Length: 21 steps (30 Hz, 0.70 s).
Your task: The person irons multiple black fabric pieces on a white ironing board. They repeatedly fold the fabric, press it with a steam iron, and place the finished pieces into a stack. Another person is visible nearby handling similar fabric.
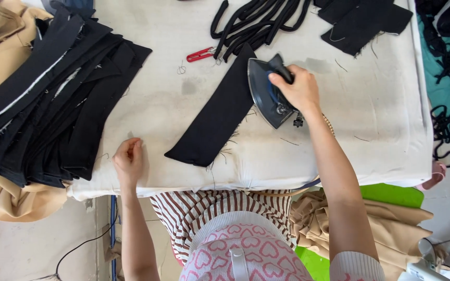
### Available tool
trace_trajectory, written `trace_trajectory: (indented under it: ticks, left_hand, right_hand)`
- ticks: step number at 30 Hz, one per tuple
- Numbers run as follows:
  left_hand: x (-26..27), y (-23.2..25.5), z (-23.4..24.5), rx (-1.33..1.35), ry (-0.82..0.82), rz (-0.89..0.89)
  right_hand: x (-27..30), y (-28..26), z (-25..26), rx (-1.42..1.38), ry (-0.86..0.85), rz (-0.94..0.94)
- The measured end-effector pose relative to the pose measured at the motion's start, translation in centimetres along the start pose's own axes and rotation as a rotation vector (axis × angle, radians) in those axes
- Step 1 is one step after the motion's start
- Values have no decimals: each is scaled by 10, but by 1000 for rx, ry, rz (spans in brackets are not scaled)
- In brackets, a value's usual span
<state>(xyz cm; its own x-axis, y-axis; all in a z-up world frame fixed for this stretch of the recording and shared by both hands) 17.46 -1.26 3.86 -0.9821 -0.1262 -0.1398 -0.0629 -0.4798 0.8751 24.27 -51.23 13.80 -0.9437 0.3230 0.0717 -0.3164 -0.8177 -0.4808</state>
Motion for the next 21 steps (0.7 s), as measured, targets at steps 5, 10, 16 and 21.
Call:
trace_trajectory:
  ticks: [5,10,16,21]
  left_hand:
    - [4,12,0,21,54,-44]
    - [7,21,0,-28,26,-131]
    - [11,3,4,27,76,-107]
    - [11,12,10,117,131,-120]
  right_hand:
    - [-29,-53,-26,21,-36,91]
    - [-77,-44,-52,265,-40,70]
    - [-83,-43,-40,221,-108,38]
    - [-31,-87,-39,262,-282,238]
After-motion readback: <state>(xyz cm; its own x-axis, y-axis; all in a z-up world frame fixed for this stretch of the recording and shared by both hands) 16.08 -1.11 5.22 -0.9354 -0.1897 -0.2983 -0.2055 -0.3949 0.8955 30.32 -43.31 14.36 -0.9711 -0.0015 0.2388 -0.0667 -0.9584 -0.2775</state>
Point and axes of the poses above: each hand's wrist, its own x-axis away from the middle knuckle, its own z-axis out of the back of the hand, y = z × x, the point moved 6 cm from there along -x, towards the middle knuckle, and after that the axes turned 8 degrees about x, right-handed, at the moved point
